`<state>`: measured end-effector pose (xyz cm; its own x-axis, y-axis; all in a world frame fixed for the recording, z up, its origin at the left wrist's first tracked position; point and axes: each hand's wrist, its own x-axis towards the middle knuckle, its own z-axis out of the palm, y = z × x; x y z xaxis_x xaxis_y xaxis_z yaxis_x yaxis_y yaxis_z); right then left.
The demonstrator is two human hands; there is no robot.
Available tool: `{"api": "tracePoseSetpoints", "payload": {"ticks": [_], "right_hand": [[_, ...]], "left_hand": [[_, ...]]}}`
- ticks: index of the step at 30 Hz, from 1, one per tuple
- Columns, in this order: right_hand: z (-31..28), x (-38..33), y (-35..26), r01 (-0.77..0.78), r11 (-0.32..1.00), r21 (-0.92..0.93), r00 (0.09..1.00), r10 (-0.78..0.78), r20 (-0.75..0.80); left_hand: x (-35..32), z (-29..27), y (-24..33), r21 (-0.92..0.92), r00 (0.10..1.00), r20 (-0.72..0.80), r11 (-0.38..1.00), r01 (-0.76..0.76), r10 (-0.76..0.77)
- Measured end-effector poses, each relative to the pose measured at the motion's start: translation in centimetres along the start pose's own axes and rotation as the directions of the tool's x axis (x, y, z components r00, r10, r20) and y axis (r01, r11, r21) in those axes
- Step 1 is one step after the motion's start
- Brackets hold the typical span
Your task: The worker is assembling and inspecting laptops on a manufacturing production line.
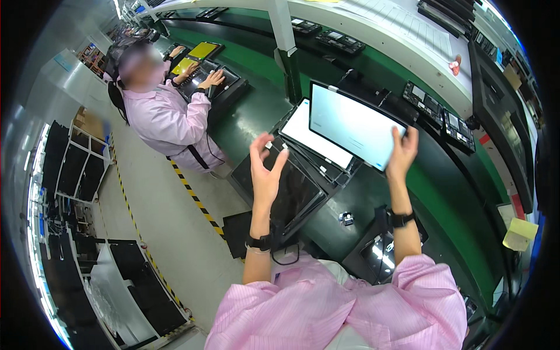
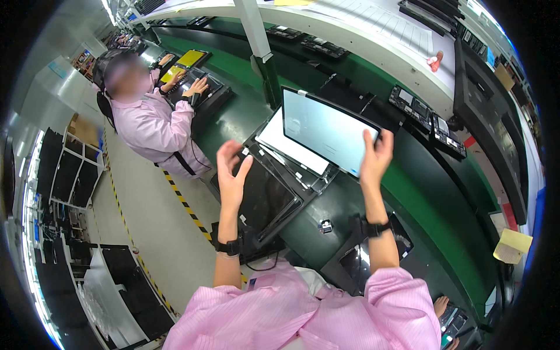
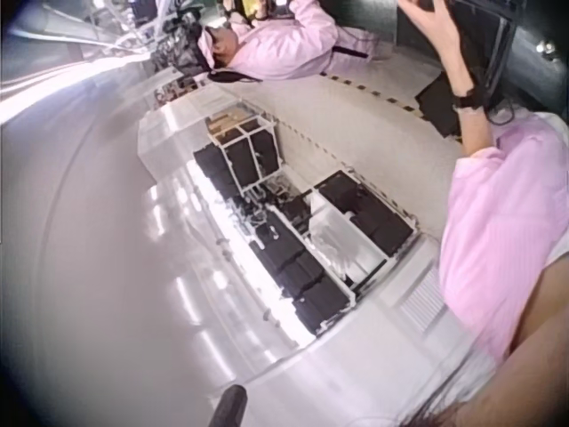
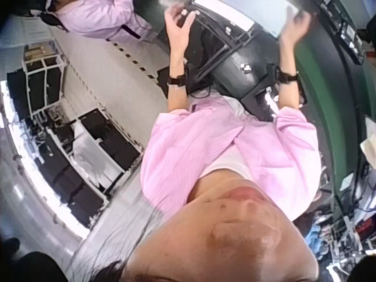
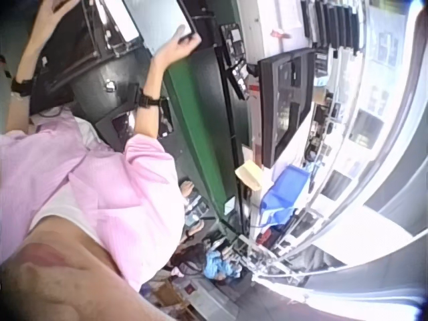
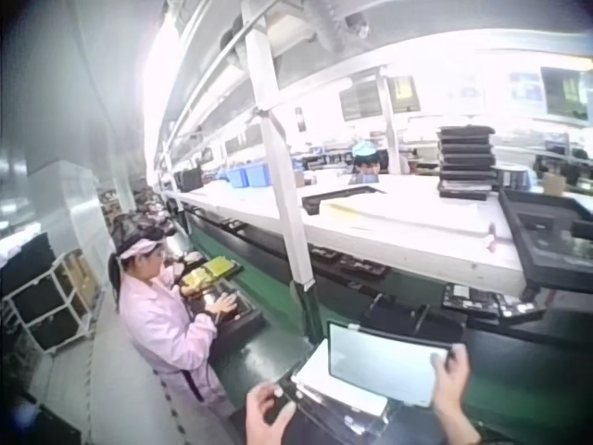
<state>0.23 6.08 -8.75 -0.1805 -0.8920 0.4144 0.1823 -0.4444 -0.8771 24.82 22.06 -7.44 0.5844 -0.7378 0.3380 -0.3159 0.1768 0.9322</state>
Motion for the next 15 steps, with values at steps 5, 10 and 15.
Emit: {"api": "tracePoseSetpoints", "payload": {"ticks": [5,10,15], "right_hand": [[-7.9,-3.6,-9.8,0.309,0.943,-0.120,0.946,-0.318,-0.066],[-12.9,-3.5,-14.7,0.324,0.916,-0.235,0.935,-0.348,-0.067],[-12.8,-8.9,-14.5,-0.007,0.844,0.536,0.962,0.152,-0.227]], "left_hand": [[1.7,1.5,6.4,-0.069,0.888,0.361,0.958,-0.278,0.284],[-3.5,5.4,10.6,-0.578,0.849,0.435,0.816,0.009,0.299],[-9.4,9.1,14.5,-0.609,0.972,0.234,0.783,0.125,0.027]]}}
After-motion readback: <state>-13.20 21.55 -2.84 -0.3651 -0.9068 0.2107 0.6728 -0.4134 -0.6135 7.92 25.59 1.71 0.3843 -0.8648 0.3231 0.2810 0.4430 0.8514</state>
